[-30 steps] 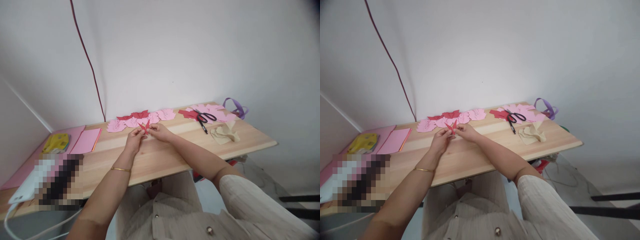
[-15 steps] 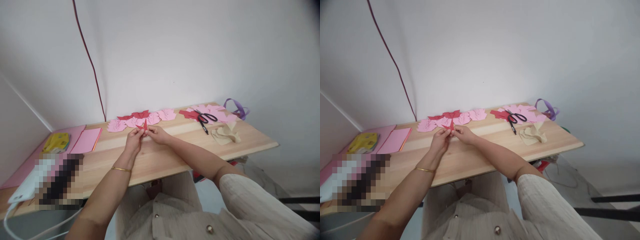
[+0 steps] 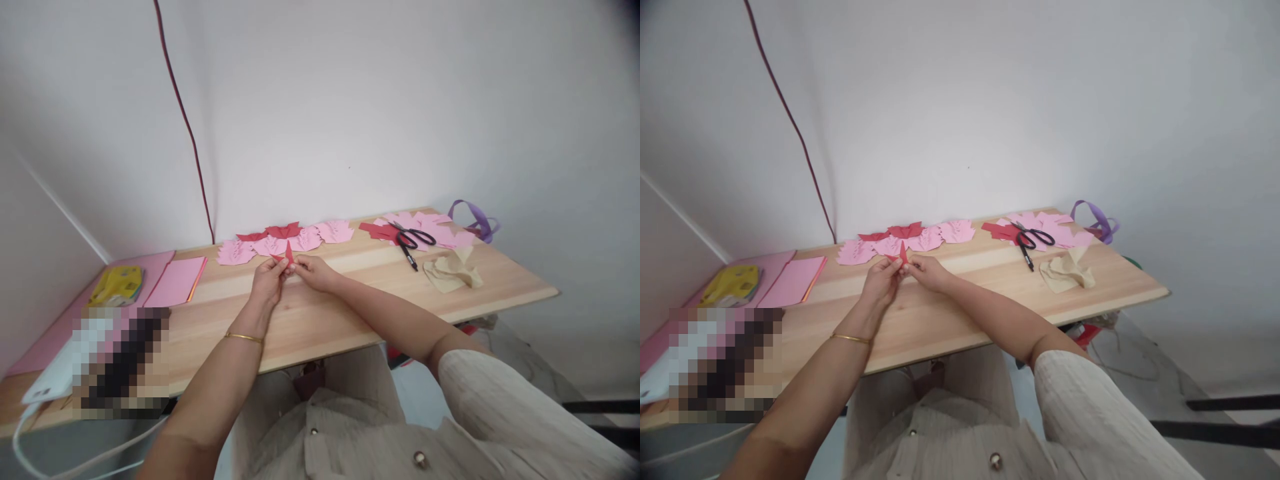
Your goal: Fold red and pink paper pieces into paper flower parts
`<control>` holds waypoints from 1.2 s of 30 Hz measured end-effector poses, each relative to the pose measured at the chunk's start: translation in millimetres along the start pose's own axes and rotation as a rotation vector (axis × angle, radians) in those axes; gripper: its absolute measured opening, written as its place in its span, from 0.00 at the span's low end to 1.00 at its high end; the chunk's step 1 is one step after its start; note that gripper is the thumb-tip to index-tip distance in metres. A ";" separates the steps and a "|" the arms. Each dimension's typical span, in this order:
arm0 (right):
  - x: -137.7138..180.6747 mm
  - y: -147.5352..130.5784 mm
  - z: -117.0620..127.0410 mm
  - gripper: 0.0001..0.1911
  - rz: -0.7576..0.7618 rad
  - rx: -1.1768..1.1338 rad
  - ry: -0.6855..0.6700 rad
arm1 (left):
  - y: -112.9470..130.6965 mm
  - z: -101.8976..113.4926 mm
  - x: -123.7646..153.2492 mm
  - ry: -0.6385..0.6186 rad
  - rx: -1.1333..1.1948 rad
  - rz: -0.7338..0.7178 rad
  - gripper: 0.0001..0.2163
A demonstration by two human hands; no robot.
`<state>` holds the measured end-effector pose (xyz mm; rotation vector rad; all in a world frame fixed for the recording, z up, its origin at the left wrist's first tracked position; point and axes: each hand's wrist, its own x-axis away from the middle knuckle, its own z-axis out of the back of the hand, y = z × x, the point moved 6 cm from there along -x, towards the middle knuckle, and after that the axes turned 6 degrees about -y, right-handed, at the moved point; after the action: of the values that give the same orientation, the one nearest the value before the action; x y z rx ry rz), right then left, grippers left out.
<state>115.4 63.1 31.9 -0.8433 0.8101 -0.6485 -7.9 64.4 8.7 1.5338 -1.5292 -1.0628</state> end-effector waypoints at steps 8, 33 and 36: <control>0.6 6.5 14.1 0.16 -0.112 -0.369 0.070 | 2.3 -6.1 5.2 -0.084 -0.016 0.080 0.15; 0.9 6.6 11.2 0.12 -0.139 -0.383 0.026 | 2.9 -11.4 7.2 -0.091 -0.002 0.060 0.17; 0.6 8.6 9.6 0.13 -0.134 -0.365 0.010 | 0.1 -10.1 5.9 -0.091 -0.011 0.062 0.16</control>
<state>125.2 70.7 28.5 -1.2351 0.9015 -0.6318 1.1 57.9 12.5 1.4387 -1.6192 -1.1175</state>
